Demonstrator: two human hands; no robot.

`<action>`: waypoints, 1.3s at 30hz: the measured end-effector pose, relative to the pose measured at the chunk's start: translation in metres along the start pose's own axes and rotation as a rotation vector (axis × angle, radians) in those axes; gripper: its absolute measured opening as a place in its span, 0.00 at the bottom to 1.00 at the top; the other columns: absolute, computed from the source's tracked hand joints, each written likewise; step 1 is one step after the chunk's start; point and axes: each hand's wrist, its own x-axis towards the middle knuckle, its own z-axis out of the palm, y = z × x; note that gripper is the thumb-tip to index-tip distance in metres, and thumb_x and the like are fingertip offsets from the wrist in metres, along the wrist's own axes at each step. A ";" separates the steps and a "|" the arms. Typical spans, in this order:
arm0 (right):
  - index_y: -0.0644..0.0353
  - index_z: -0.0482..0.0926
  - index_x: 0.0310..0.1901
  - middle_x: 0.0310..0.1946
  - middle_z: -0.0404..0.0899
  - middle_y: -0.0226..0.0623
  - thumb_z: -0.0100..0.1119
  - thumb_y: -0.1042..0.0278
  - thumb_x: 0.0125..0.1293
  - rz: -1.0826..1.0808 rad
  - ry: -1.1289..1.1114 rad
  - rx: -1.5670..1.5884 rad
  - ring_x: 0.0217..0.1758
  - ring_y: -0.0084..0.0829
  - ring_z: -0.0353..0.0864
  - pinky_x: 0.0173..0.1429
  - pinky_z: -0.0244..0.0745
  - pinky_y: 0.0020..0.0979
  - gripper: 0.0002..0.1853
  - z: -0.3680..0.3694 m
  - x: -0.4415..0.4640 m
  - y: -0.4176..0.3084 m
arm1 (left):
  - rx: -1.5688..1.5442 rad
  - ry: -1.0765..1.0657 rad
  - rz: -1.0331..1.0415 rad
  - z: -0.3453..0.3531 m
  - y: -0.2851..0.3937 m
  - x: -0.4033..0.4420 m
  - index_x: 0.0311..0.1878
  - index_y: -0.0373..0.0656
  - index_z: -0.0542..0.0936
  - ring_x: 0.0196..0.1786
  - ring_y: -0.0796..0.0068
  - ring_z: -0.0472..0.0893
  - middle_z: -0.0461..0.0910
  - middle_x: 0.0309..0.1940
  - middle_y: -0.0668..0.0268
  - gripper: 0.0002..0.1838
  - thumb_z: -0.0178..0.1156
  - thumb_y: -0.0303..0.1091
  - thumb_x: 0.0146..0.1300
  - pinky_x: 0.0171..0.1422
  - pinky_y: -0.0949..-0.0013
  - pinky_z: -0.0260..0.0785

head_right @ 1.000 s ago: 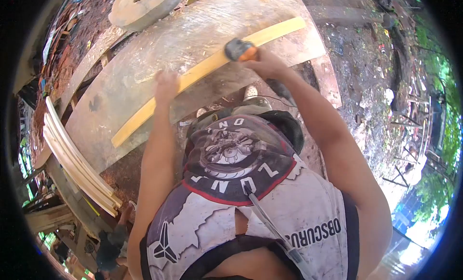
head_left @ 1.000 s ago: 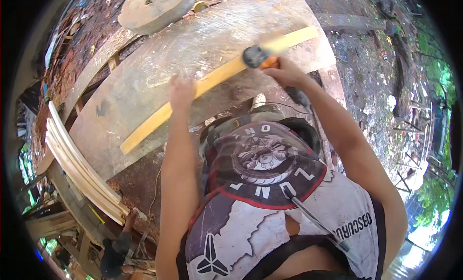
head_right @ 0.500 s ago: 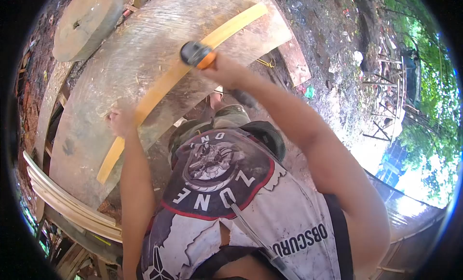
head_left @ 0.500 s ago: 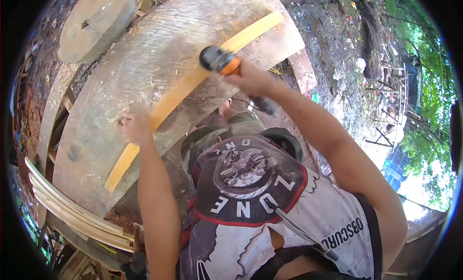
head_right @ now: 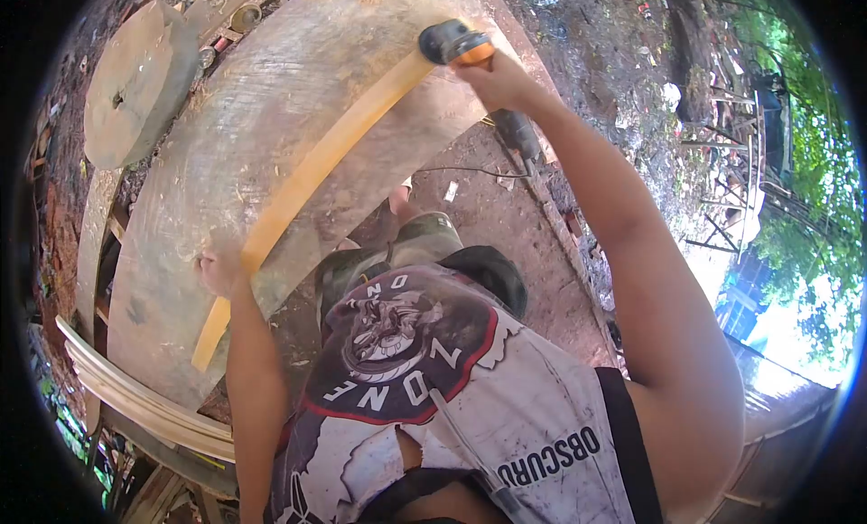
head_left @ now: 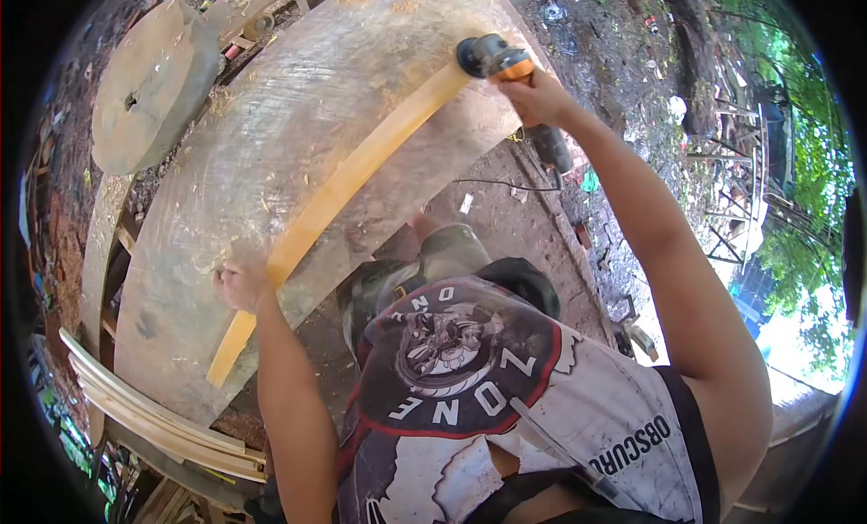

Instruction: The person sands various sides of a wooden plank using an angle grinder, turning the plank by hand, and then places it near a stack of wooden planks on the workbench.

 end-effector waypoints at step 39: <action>0.66 0.77 0.56 0.49 0.85 0.54 0.69 0.55 0.61 -0.018 -0.163 -0.132 0.55 0.52 0.85 0.59 0.78 0.44 0.28 0.143 -0.109 -0.057 | -0.034 -0.061 -0.008 0.003 0.007 -0.003 0.58 0.37 0.85 0.72 0.58 0.69 0.70 0.72 0.63 0.32 0.39 0.53 0.76 0.74 0.51 0.62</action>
